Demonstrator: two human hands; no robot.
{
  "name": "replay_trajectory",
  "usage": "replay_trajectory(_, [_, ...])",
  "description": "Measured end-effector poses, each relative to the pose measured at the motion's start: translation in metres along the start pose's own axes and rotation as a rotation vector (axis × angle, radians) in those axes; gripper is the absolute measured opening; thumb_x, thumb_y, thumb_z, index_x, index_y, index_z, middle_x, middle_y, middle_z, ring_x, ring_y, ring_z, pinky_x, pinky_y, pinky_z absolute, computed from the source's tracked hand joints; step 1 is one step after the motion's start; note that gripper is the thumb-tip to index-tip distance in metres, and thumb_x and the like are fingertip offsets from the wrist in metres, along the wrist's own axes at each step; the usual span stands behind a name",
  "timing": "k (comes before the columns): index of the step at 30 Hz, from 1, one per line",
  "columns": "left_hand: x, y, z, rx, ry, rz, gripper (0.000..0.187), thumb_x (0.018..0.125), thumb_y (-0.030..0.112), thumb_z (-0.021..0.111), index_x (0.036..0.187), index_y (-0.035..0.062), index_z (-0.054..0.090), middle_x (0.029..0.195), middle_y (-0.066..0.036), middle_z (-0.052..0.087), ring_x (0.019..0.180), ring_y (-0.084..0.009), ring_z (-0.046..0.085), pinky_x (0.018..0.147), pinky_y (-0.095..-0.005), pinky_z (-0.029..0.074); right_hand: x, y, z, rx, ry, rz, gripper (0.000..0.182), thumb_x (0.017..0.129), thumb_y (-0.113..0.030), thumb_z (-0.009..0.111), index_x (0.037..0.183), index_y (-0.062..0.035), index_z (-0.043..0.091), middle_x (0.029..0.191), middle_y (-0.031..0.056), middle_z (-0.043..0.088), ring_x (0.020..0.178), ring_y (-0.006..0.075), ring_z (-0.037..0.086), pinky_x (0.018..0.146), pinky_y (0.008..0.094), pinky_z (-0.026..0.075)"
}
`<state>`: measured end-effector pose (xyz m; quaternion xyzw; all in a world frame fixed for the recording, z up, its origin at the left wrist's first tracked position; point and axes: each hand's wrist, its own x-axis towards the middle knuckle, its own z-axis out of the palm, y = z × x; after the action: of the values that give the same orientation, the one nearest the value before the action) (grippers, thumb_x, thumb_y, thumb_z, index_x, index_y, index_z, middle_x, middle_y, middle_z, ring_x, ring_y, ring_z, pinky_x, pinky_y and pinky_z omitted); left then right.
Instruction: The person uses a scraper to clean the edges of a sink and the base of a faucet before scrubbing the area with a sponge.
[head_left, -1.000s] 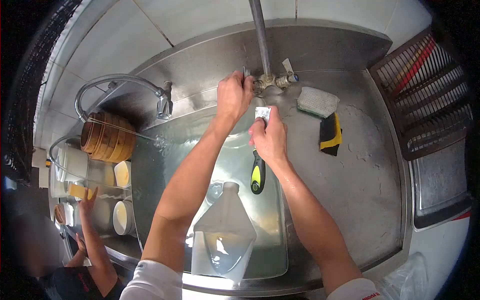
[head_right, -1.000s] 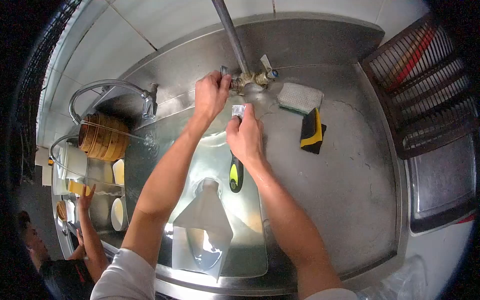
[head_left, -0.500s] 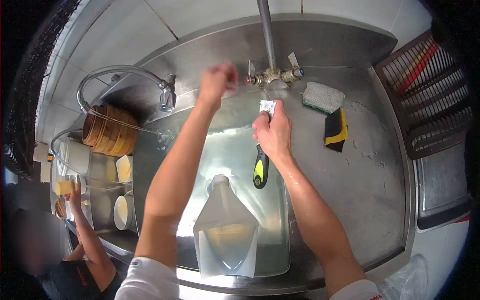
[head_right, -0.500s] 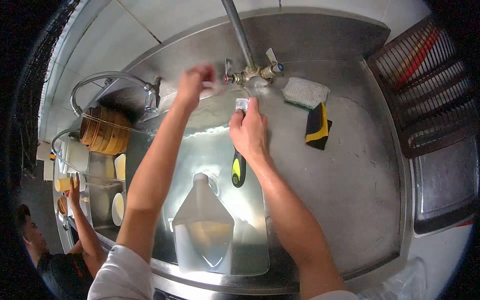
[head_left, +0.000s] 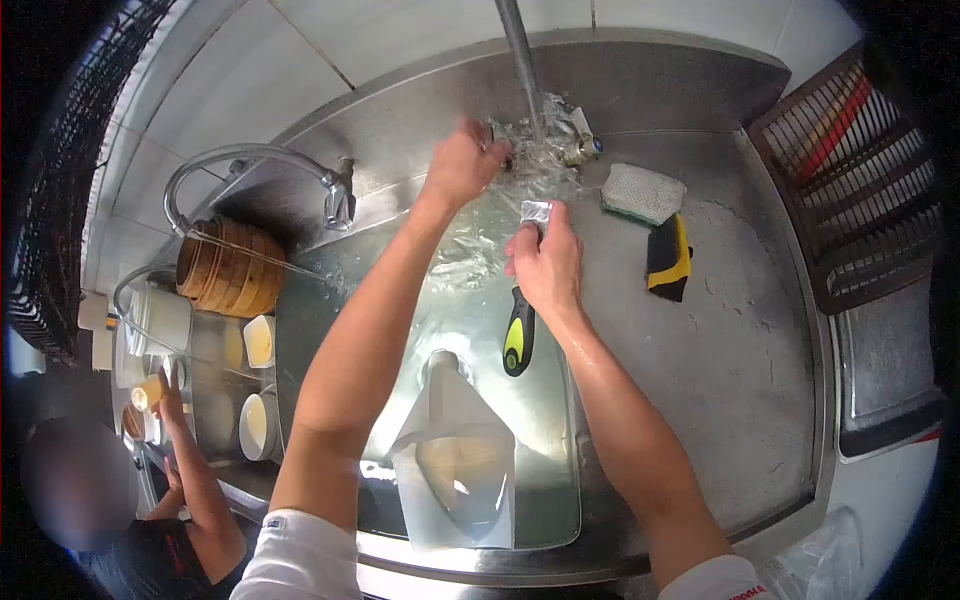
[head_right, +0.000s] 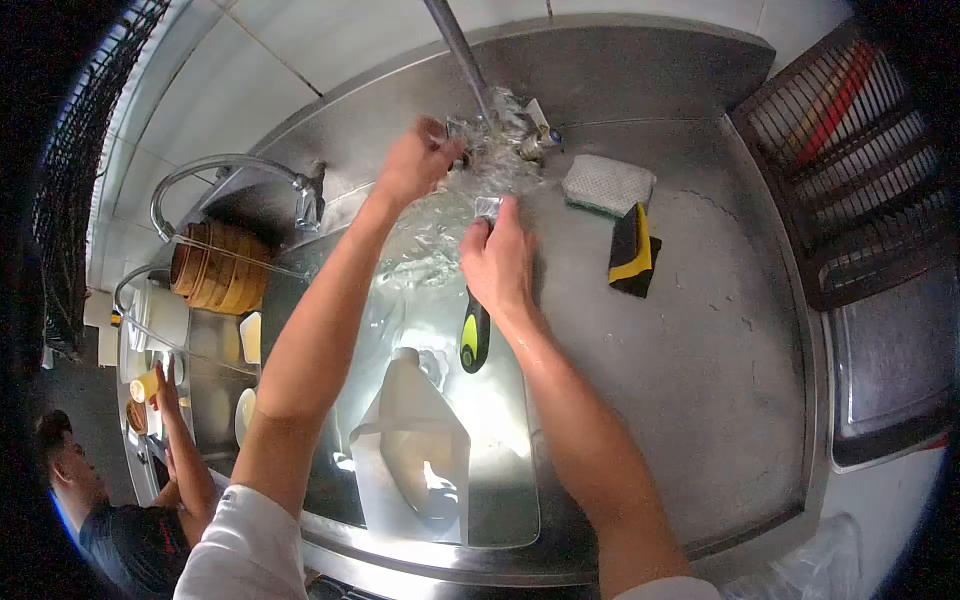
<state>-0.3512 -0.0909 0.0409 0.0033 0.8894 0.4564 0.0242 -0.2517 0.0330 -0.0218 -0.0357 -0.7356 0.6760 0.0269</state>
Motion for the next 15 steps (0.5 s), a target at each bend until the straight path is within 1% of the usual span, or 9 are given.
replay_trajectory(1, [0.005,-0.004,0.002,0.128,-0.080,-0.015,0.034,0.094,0.030,0.057,0.089,-0.0034,0.060,0.071,-0.018,0.066,0.064,-0.0273,0.067,0.059,-0.0389,0.053,0.000,-0.005,-0.002,0.044,-0.009,0.048,0.024,0.089,-0.012,0.054,0.109,0.0002,0.046,0.074,0.0277,0.062,0.075,0.0498,0.061,0.069,0.0570,0.046])
replay_trajectory(2, [0.006,-0.010,0.007,0.285,0.046,0.133,0.035,0.093,0.029,0.059,0.085,-0.0050,0.062,0.072,-0.026,0.066,0.073,-0.0400,0.068,0.068,-0.0475,0.053,0.003,0.000,0.000,0.006,0.023,-0.009,0.021,0.090,-0.010,0.052,0.107,0.0003,0.046,0.072,0.0223,0.063,0.067,0.0405,0.062,0.063,0.0503,0.048])
replay_trajectory(4, [0.006,-0.009,0.016,0.436,0.177,0.195,0.035,0.093,0.029,0.059,0.085,-0.0053,0.062,0.076,-0.029,0.065,0.075,-0.0464,0.065,0.071,-0.0509,0.051,0.006,0.012,0.007,-0.078,0.079,-0.118,0.014,0.092,-0.007,0.049,0.103,0.0003,0.046,0.068,0.0115,0.064,0.051,0.0219,0.065,0.051,0.0369,0.052])
replay_trajectory(5, [0.005,-0.010,0.020,0.507,0.248,0.221,0.035,0.093,0.029,0.058,0.085,-0.0054,0.062,0.077,-0.030,0.064,0.077,-0.0495,0.063,0.073,-0.0526,0.050,0.009,0.019,0.008,-0.074,0.078,-0.137,0.014,0.092,-0.007,0.049,0.104,0.0003,0.046,0.068,0.0116,0.064,0.052,0.0221,0.065,0.051,0.0369,0.052])
replay_trajectory(8, [0.003,-0.018,0.030,0.424,0.294,0.119,0.033,0.094,0.028,0.056,0.088,-0.0048,0.059,0.072,-0.027,0.065,0.074,-0.0429,0.067,0.069,-0.0489,0.052,0.011,0.020,0.010,-0.060,0.061,-0.158,0.016,0.092,-0.008,0.049,0.106,0.0001,0.046,0.068,0.0117,0.065,0.053,0.0226,0.066,0.051,0.0371,0.053])
replay_trajectory(11, [-0.015,-0.002,0.028,0.092,0.153,-0.029,0.027,0.094,0.022,0.058,0.096,-0.0044,0.055,0.072,-0.022,0.066,0.071,-0.0346,0.069,0.064,-0.0442,0.054,0.010,0.014,0.007,-0.066,0.055,-0.116,0.018,0.092,-0.009,0.051,0.108,-0.0003,0.046,0.068,0.0119,0.065,0.054,0.0225,0.066,0.053,0.0382,0.053])
replay_trajectory(13, [-0.014,-0.023,0.026,0.045,0.111,0.097,0.024,0.093,0.017,0.060,0.101,-0.0039,0.052,0.075,-0.019,0.066,0.069,-0.0286,0.069,0.061,-0.0403,0.054,0.009,0.014,0.007,-0.076,0.076,-0.100,0.019,0.092,-0.009,0.052,0.107,-0.0007,0.046,0.068,0.0121,0.065,0.053,0.0223,0.066,0.053,0.0393,0.053])
replay_trajectory(14, [-0.013,-0.036,0.025,0.022,0.089,0.158,0.024,0.092,0.014,0.062,0.103,-0.0037,0.050,0.076,-0.017,0.066,0.068,-0.0256,0.069,0.059,-0.0384,0.054,0.008,0.015,0.007,-0.115,0.061,-0.092,0.019,0.092,-0.010,0.053,0.108,-0.0007,0.046,0.069,0.0137,0.065,0.055,0.0254,0.066,0.055,0.0412,0.053])
replay_trajectory(15, [-0.015,-0.036,0.024,0.015,0.089,0.162,0.024,0.091,0.012,0.063,0.104,-0.0036,0.050,0.078,-0.016,0.067,0.067,-0.0250,0.069,0.059,-0.0375,0.054,0.009,0.014,0.007,-0.156,0.045,-0.086,0.020,0.092,-0.010,0.054,0.108,-0.0008,0.046,0.070,0.0153,0.066,0.057,0.0285,0.067,0.056,0.0430,0.053])
